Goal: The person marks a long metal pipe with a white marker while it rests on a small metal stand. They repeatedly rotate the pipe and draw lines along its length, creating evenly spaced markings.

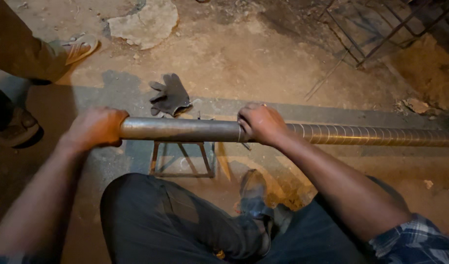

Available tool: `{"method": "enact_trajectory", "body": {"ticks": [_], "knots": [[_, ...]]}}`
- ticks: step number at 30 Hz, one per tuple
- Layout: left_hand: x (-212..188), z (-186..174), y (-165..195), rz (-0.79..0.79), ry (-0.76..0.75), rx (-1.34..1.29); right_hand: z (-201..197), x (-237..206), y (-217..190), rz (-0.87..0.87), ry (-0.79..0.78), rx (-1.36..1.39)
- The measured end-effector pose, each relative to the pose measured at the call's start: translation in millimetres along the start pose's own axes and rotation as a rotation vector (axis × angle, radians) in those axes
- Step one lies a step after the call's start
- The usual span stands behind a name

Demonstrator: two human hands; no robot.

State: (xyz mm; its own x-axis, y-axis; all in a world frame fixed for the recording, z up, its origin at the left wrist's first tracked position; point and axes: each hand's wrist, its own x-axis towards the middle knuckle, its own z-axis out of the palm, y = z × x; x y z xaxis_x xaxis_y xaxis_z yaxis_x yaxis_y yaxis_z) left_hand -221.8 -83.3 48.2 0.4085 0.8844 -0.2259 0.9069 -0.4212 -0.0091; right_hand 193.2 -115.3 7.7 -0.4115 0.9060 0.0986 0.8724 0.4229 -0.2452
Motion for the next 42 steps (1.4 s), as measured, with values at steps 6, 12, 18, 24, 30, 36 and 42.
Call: {"method": "enact_trajectory", "body": {"ticks": [6, 12, 18, 24, 30, 36, 42], "knots": [[34.8, -34.7, 4.8, -0.14, -0.491, -0.105, 0.8, -6.6, -2.5, -0.028, 0.012, 0.011], [33.7, -28.9, -0.9, -0.159, -0.478, -0.133, -6.1, -11.8, 4.2, 0.018, 0.101, 0.141], [26.7, -25.8, 6.0, -0.149, -0.286, -0.041, -53.8, -16.1, 37.1, 0.106, 0.422, 0.291], [14.8, -7.9, 96.1, 0.069, 0.294, -0.044, -78.8, -30.4, 50.9, 0.163, 0.408, 0.411], [47.9, 35.9, 238.6, 0.265, 0.566, -0.086, -52.5, -29.3, 34.8, 0.016, -0.116, 0.231], [85.7, 58.9, 269.6, 0.203, 0.494, 0.133, -14.8, -52.7, -2.3, -0.043, -0.214, 0.12], [106.1, 77.4, 269.5, 0.184, 0.479, 0.119, 7.6, -58.5, -18.5, 0.119, -0.336, 0.026]]}}
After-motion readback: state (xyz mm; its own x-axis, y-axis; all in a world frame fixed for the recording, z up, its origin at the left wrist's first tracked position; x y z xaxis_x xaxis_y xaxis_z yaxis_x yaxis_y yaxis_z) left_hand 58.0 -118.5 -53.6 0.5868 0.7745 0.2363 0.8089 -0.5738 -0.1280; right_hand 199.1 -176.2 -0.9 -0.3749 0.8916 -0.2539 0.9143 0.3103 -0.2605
